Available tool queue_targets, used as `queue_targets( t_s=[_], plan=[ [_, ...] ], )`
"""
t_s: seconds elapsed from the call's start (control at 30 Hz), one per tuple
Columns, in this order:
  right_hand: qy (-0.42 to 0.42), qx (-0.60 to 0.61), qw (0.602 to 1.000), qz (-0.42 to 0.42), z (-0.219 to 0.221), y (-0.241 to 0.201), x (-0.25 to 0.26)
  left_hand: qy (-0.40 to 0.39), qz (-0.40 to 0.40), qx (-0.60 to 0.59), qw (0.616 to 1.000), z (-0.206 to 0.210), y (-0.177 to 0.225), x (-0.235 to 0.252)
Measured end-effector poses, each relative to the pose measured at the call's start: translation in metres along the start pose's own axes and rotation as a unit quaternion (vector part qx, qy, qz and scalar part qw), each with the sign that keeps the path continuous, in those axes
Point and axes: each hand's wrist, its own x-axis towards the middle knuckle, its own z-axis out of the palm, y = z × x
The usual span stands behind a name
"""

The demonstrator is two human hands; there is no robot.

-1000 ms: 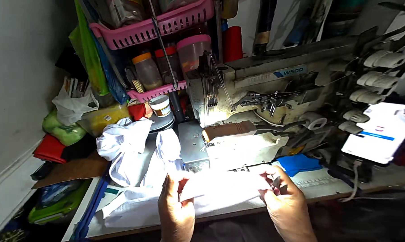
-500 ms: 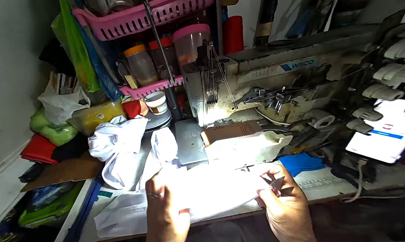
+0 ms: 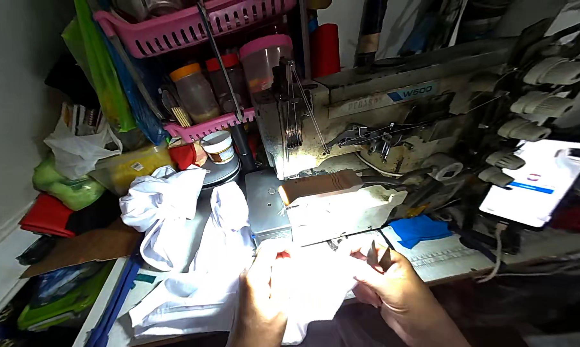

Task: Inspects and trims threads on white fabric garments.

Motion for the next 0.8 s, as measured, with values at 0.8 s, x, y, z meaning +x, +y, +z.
queue_targets(
  t_s=[0.8],
  plan=[
    [0.066,-0.341,0.931,-0.114,-0.007,0.01,-0.014,-0.074,-0.325,-0.29,0.897,-0.009,0.024,-0.004]
  ],
)
